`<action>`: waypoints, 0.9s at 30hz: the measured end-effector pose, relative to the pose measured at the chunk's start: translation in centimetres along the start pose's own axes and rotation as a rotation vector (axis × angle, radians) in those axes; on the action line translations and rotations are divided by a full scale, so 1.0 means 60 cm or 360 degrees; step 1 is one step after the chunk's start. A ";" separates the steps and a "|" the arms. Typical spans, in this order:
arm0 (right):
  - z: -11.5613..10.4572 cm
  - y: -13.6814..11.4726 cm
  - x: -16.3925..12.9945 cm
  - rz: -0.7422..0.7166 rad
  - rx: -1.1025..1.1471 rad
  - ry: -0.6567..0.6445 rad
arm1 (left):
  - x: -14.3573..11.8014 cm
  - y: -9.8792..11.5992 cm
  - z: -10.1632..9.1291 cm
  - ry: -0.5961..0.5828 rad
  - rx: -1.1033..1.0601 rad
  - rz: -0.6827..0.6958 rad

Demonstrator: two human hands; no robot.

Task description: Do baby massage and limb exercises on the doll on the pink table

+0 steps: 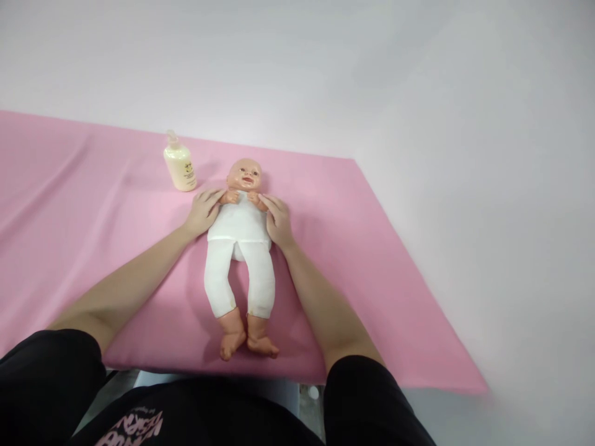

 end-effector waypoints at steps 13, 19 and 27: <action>-0.063 0.074 -0.018 0.0390 0.0390 0.0640 | 0.003 -0.034 -0.041 0.0280 -0.0313 -0.0152; -0.081 0.101 -0.028 0.0532 0.0323 0.0725 | 0.002 -0.078 -0.058 0.0496 -0.0684 -0.0281; -0.072 0.097 -0.024 0.0447 0.0355 0.0673 | 0.001 -0.111 -0.054 0.0549 -0.0809 -0.0393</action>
Point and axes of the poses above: each hand's wrist, its own x-axis towards the middle knuckle, its own z-axis out of the palm, y = z × x, the point moved 10 cm from there along x, towards the middle knuckle, and after that the axes turned 8 degrees about -z, right-handed, at the moved point
